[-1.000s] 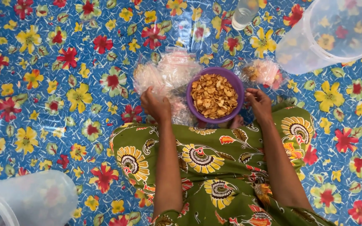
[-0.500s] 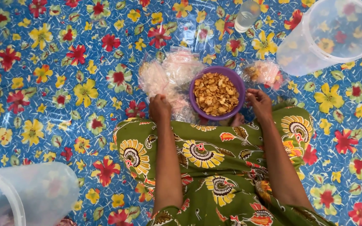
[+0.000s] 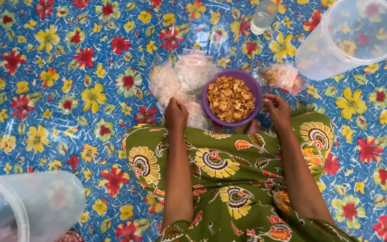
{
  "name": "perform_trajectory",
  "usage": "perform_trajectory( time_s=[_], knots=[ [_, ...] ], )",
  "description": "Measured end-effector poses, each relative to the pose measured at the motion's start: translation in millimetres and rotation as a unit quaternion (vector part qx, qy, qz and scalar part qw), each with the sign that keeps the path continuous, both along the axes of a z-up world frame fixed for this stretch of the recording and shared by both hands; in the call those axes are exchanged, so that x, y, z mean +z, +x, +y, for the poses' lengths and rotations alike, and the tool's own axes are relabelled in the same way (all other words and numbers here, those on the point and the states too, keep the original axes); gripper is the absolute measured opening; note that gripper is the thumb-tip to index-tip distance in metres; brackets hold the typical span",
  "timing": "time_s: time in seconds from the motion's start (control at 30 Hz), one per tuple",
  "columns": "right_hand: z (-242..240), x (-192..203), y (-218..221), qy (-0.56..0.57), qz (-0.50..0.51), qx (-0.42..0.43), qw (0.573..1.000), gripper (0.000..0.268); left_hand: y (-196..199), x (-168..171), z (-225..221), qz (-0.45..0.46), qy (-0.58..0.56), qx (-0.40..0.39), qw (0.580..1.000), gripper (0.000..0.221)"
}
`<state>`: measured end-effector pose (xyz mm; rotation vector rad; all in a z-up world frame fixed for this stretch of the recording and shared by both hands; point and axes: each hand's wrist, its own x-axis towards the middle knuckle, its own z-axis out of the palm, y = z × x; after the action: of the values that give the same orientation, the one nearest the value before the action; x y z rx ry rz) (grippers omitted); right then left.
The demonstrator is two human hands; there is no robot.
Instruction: The person portions snacks from a bowl into individual plastic bags by scooping and pouring the snacks into each bag by hand, then pressing and shifting the snacks within the bag. The person repeats this process for multiple bags, placing each filled bag onto a pile.
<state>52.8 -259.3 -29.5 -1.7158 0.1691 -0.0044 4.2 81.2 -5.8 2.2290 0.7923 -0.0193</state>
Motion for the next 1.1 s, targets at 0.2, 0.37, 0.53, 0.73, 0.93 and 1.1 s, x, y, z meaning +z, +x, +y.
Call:
perform_trajectory(
  time_s=[0.2, 0.37, 0.53, 0.73, 0.93, 1.1],
  knots=[
    [6, 7, -2, 0.006, -0.008, -0.019, 1.0, 0.02, 2, -13, 2, -0.288, -0.253, 0.129, 0.915, 0.012],
    [14, 27, -4, -0.044, -0.072, -0.037, 0.996, 0.019, 3, 7, -2, -0.348, -0.426, 0.183, 0.815, 0.016],
    [51, 52, -15, -0.117, -0.117, -0.027, 0.986, 0.018, 7, 8, -2, -0.356, -0.493, 0.176, 0.774, 0.019],
    [123, 74, -22, -0.075, -0.109, 0.115, 0.984, 0.02, 6, 13, -6, -0.36, -0.488, 0.135, 0.784, 0.018],
    [171, 92, -3, -0.168, -0.189, 0.249, 0.935, 0.038, 6, 10, -7, -0.348, -0.486, 0.122, 0.792, 0.019],
    [178, 100, -5, -0.258, -0.239, 0.28, 0.893, 0.013, 10, 5, -6, -0.329, -0.466, 0.125, 0.812, 0.017]
  ],
)
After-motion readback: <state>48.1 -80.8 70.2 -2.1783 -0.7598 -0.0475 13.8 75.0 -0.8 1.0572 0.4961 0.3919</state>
